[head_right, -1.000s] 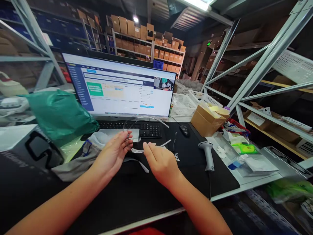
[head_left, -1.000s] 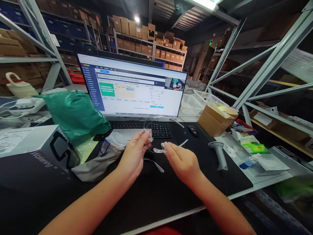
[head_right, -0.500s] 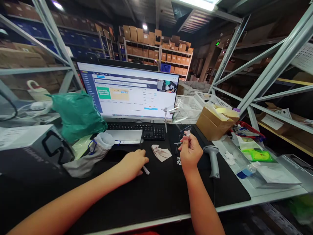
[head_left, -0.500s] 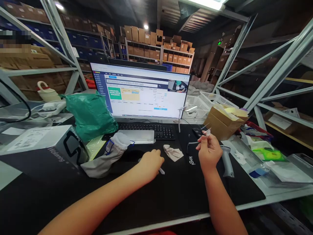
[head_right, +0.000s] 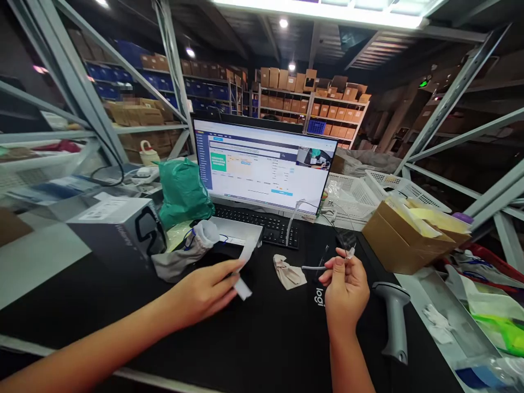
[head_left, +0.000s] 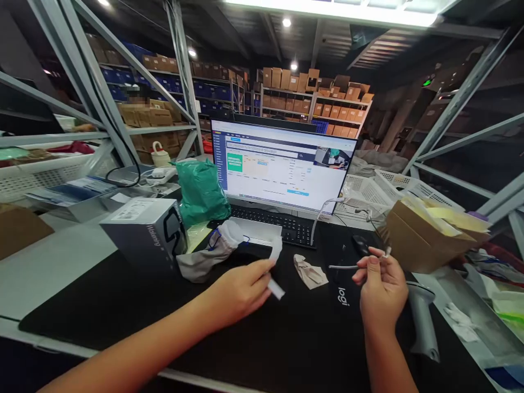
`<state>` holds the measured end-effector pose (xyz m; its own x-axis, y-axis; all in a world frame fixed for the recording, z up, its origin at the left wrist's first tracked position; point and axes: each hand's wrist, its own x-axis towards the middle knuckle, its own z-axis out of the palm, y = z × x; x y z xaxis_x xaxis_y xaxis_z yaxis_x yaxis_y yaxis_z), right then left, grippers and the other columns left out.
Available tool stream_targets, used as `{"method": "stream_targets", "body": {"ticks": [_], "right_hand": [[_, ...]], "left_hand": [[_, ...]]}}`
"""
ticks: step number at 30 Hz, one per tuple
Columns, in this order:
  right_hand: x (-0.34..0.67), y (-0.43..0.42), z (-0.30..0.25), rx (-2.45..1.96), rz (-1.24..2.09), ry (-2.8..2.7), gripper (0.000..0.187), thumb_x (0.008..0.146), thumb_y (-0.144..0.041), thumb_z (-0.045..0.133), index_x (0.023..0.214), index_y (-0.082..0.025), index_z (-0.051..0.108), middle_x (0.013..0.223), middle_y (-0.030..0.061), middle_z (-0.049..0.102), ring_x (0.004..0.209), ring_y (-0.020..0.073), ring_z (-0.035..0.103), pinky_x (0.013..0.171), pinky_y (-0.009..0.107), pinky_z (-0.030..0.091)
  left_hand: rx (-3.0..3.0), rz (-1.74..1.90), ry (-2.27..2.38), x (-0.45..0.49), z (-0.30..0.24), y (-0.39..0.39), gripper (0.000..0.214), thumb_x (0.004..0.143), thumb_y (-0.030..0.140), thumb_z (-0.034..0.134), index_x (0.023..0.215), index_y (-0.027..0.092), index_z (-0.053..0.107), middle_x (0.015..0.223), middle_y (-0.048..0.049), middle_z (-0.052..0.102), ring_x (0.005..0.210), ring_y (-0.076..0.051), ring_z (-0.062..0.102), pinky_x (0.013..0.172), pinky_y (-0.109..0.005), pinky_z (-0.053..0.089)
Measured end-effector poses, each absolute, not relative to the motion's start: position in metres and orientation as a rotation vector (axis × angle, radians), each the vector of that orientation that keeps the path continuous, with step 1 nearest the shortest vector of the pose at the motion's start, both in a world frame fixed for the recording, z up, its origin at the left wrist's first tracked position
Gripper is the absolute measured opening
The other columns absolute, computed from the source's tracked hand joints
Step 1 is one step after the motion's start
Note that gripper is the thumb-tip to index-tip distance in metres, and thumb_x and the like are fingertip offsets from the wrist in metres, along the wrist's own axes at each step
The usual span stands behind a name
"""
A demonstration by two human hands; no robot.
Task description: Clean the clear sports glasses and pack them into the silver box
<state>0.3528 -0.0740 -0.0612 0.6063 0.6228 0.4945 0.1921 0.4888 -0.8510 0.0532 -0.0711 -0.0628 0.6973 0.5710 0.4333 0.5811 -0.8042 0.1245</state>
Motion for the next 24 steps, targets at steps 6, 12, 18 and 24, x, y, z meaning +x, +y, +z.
{"method": "stream_targets", "body": {"ticks": [6,12,18,24], "right_hand": [[0.342,-0.077,-0.068,-1.029,0.449,-0.952,0.025,0.089,-0.040,0.069,0.103,-0.019,0.067,0.074,-0.0018,0.064,0.048,0.0069,0.057,0.044,0.018,0.044],[0.316,-0.080,-0.081,-0.906,0.779,-0.933,0.025,0.088,-0.040,0.071,0.102,-0.022,0.059,0.071,-0.0042,0.064,0.044,0.0063,0.054,0.043,0.017,0.041],[0.297,-0.085,-0.090,-0.884,0.944,-0.985,0.026,0.091,-0.043,0.068,0.101,-0.025,0.051,0.070,-0.0057,0.064,0.042,0.0067,0.054,0.044,0.017,0.042],[0.285,-0.092,-0.092,-0.841,1.022,-0.985,0.026,0.092,-0.043,0.066,0.098,-0.025,0.048,0.070,-0.0062,0.063,0.041,0.0067,0.054,0.042,0.016,0.042]], "left_hand": [[-2.664,-1.289,-1.466,-0.003,-0.101,-0.097,0.018,0.093,0.029,0.056,0.097,0.025,0.073,0.097,-0.0085,0.075,0.090,-0.023,0.070,0.081,-0.031,0.054],[-2.349,-1.559,-2.045,-0.002,-0.109,-0.084,0.025,0.081,0.035,0.071,0.101,0.024,0.062,0.078,0.0015,0.059,0.072,-0.019,0.060,0.071,-0.030,0.047],[-2.268,-1.449,-2.169,0.005,-0.116,-0.082,0.021,0.091,0.041,0.053,0.094,0.022,0.061,0.076,0.0014,0.054,0.072,-0.020,0.057,0.069,-0.032,0.043],[-2.213,-1.825,-1.818,0.015,-0.101,-0.090,0.022,0.093,0.037,0.058,0.082,0.023,0.072,0.100,-0.0059,0.066,0.098,-0.022,0.063,0.087,-0.034,0.048]]}}
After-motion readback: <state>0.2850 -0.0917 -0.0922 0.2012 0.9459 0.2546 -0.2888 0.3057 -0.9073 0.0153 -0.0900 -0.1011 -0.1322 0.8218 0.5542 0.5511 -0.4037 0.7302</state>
